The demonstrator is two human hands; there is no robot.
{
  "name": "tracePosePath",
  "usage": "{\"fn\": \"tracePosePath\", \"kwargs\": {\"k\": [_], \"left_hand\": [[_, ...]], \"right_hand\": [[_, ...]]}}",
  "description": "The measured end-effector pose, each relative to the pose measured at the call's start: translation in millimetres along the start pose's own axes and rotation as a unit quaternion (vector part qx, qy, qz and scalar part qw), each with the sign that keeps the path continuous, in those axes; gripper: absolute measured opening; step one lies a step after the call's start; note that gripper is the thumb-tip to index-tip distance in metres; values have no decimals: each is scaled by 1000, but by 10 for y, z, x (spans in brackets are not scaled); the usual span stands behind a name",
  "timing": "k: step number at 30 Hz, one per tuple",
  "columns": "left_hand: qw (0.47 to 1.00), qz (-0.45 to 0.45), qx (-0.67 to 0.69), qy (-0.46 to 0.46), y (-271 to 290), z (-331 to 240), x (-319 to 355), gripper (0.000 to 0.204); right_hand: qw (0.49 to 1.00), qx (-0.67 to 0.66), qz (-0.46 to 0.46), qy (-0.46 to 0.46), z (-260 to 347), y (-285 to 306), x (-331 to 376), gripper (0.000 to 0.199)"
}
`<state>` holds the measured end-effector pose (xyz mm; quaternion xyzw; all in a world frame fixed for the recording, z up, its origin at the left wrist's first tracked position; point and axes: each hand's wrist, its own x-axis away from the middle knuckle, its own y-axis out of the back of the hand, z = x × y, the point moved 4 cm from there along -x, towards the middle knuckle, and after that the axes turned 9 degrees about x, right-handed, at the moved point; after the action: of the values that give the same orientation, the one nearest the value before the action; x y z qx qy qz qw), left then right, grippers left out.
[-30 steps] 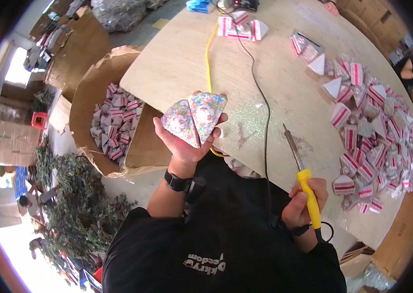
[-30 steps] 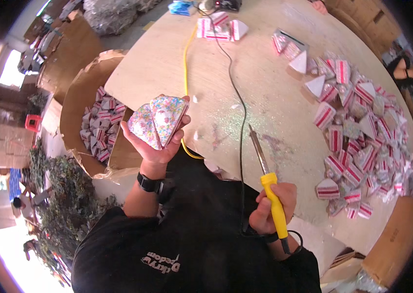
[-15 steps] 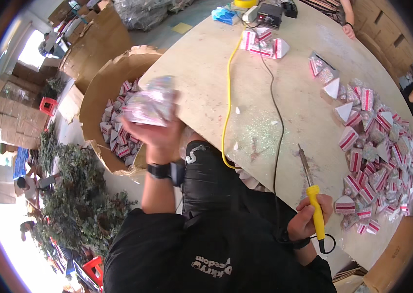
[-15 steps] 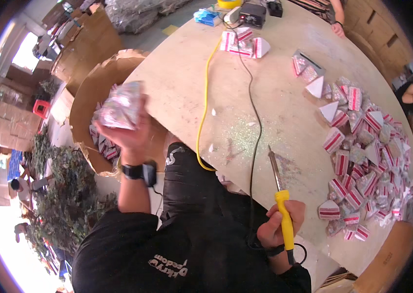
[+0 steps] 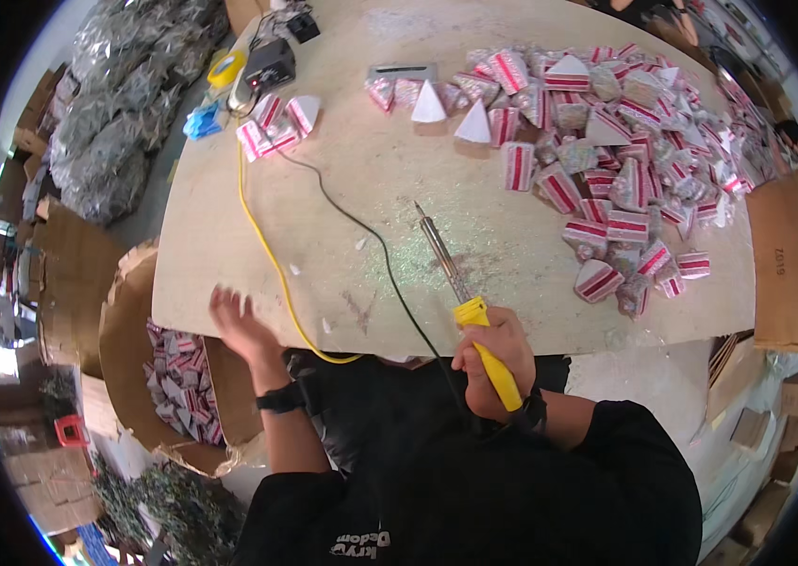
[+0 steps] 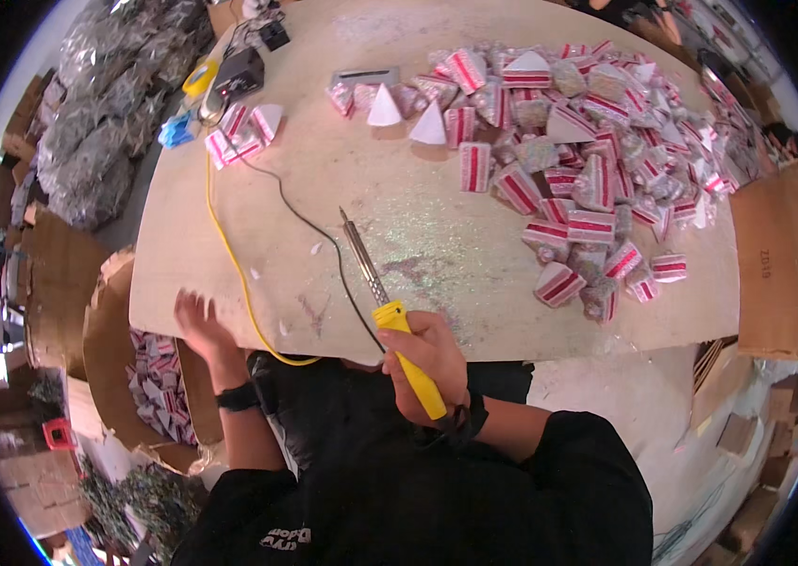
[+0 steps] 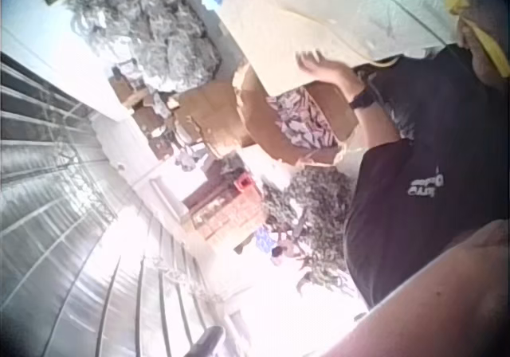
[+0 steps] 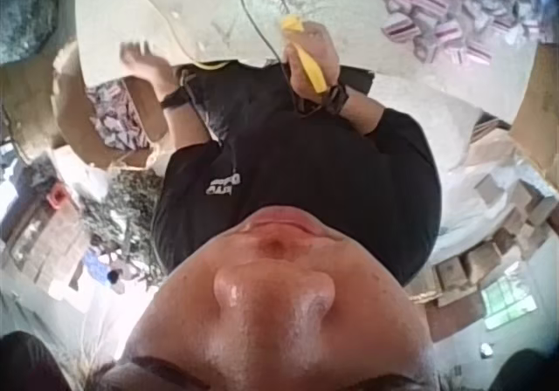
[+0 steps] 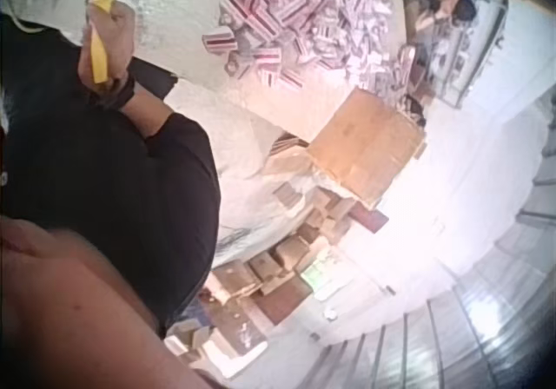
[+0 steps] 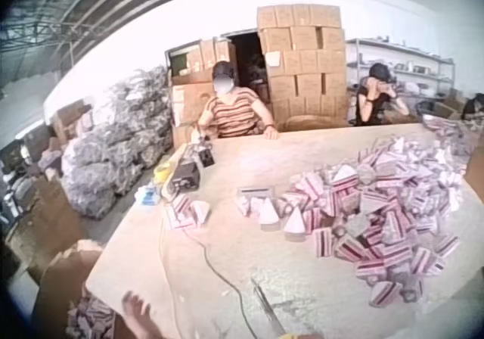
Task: The person is using a heat-sealing tool or soldering iron to seal the edges of small triangular plastic-wrapped items.
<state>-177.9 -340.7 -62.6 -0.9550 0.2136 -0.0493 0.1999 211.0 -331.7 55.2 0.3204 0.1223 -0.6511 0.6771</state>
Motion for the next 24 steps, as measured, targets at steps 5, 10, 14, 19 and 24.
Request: {"fn": "tracePosePath", "kwargs": {"k": [5,10,14,19,24], "left_hand": [[860,367,-297,-195,-1983,160,543,47],[711,485,-419,-290,-3268,632,851,79],[638,518,-476,-313,-3889,901,957,103],[583,578,-501,-274,-4103,1102,995,105],[558,580,-522,-283,-4154,1225,1103,97]], "right_hand": [[997,-73,29,-4,11,181,53,22],[998,-45,-35,-5,-47,444,142,24],[998,-44,-42,-31,-132,654,261,31],[996,-36,-69,-38,-158,872,285,34],[992,3,-103,-67,-194,924,268,22]]}}
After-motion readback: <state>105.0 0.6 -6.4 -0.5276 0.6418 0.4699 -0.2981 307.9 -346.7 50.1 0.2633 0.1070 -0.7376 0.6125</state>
